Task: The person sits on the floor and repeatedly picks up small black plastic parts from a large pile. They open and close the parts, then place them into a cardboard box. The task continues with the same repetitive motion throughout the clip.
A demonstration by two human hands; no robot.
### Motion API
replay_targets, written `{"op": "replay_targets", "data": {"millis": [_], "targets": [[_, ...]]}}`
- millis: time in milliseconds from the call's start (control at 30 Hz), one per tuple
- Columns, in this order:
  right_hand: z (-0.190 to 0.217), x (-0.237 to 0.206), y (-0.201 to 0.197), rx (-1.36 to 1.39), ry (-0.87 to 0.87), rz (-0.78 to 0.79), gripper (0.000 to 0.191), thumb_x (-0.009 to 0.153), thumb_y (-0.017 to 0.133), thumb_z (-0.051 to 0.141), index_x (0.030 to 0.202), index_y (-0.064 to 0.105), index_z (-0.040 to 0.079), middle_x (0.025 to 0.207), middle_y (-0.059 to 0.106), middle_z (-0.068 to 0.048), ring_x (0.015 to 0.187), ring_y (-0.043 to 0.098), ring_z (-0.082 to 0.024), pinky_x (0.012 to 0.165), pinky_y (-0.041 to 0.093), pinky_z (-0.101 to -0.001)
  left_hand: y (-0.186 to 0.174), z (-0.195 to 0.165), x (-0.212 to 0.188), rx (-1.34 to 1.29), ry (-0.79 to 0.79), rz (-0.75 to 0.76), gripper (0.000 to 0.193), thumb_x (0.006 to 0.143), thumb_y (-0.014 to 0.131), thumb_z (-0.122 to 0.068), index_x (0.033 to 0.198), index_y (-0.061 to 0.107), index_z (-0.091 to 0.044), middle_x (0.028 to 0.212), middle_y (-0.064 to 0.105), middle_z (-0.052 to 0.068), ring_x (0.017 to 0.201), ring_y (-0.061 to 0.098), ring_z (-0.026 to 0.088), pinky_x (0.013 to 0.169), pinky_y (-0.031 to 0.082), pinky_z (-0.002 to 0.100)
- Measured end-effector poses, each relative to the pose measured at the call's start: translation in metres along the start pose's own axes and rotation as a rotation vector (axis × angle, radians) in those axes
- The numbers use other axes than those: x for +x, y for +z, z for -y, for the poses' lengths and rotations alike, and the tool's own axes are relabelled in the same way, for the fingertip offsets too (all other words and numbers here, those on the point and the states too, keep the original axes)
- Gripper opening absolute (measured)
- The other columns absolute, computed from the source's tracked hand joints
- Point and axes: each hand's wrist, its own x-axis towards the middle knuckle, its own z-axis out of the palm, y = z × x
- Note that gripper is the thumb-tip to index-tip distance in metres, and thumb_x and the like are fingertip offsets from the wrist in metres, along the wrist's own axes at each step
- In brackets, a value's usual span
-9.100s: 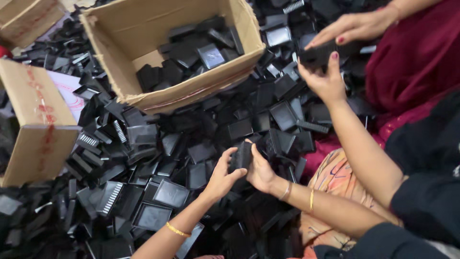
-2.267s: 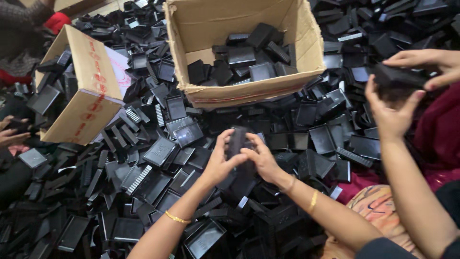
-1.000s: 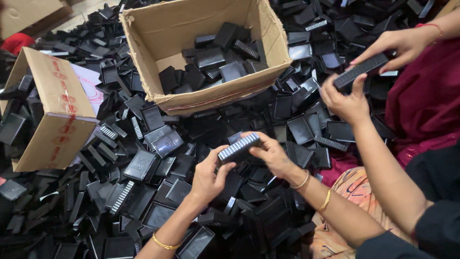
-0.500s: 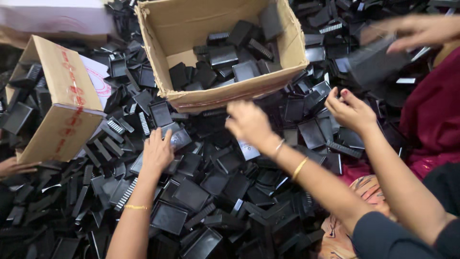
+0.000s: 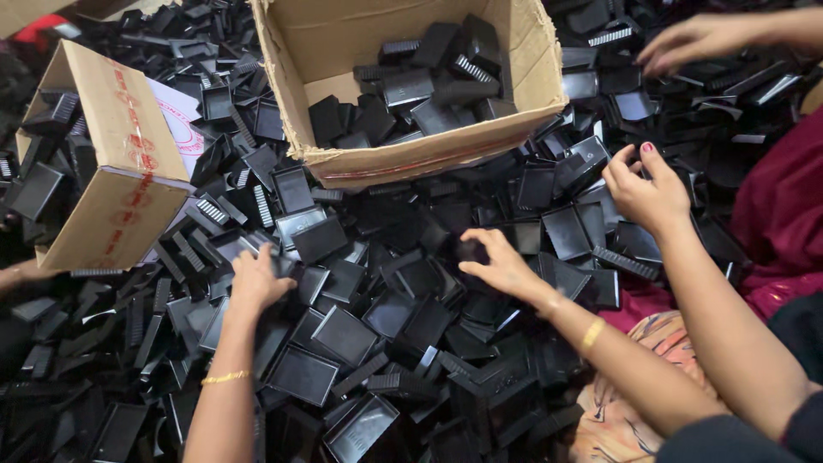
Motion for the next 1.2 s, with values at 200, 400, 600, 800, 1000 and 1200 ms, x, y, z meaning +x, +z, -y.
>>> {"op": "replay_targets", "data": {"millis": [200, 400, 600, 800, 1000, 1200], "targets": [[0.028, -0.048, -0.033, 0.7, -0.035, 0.091, 0.054, 0.085, 0.067, 0.002, 0.138, 0.056, 0.008, 0.15, 0.051, -0.01, 0.146, 0.044, -0.021, 0.119, 0.033, -0.0318, -0.017, -0.073, -0.04, -0.673, 0.186, -0.177, 0.078, 0.071, 0.089, -0.03, 0.139, 0.055, -0.013, 0.128, 0.061, 0.015, 0.12, 0.058, 0.031, 0.103, 0.049, 0.041], [0.063, -0.056, -0.028, 1.052, -0.02, 0.261, 0.094, 0.085, 0.074, -0.002, 0.159, 0.019, 0.013, 0.156, 0.041, -0.01, 0.143, 0.045, -0.023, 0.113, 0.045, -0.0379, -0.006, -0.184, -0.11, -1.205, 0.544, 0.222, 0.081, 0.07, 0.089, -0.014, 0.141, 0.049, -0.008, 0.133, 0.056, 0.01, 0.123, 0.057, 0.022, 0.102, 0.05, 0.038], [0.058, -0.064, -0.037, 1.138, -0.073, 0.161, 0.105, 0.084, 0.079, -0.001, 0.163, 0.012, 0.016, 0.157, 0.039, -0.012, 0.143, 0.045, -0.025, 0.115, 0.045, -0.0413, 0.003, -0.224, -0.128, -1.002, 0.831, 0.097, 0.077, 0.075, 0.091, -0.019, 0.14, 0.052, -0.004, 0.142, 0.051, 0.016, 0.13, 0.058, 0.029, 0.107, 0.051, 0.041], [0.052, -0.061, -0.034, 1.522, 0.102, -0.026, 0.09, 0.097, 0.069, 0.003, 0.168, 0.016, 0.016, 0.15, 0.046, -0.015, 0.126, 0.054, -0.026, 0.102, 0.049, -0.0391, -0.006, -0.233, -0.142, -0.748, 0.998, -0.078, 0.091, 0.073, 0.091, -0.023, 0.145, 0.043, 0.003, 0.154, 0.036, 0.029, 0.138, 0.044, 0.047, 0.111, 0.04, 0.049], [0.047, -0.057, -0.037, 1.341, 0.241, 0.121, 0.077, 0.086, 0.069, 0.004, 0.151, 0.031, 0.021, 0.139, 0.056, 0.007, 0.122, 0.062, -0.009, 0.101, 0.058, -0.0361, -0.001, -0.223, -0.146, -0.782, 0.755, -0.101, 0.056, 0.089, 0.078, -0.01, 0.14, 0.056, -0.004, 0.126, 0.07, 0.017, 0.114, 0.072, 0.031, 0.095, 0.057, 0.032], [0.068, -0.056, -0.067, 0.396, -0.147, -0.089, 0.03, 0.079, 0.084, 0.001, 0.105, 0.07, 0.004, 0.096, 0.073, -0.007, 0.088, 0.072, -0.019, 0.082, 0.057, -0.0313, -0.005, -0.198, -0.138, -0.86, 0.679, 0.127, 0.047, 0.089, 0.075, -0.01, 0.133, 0.059, -0.005, 0.11, 0.076, 0.016, 0.098, 0.077, 0.028, 0.085, 0.057, 0.034]]}}
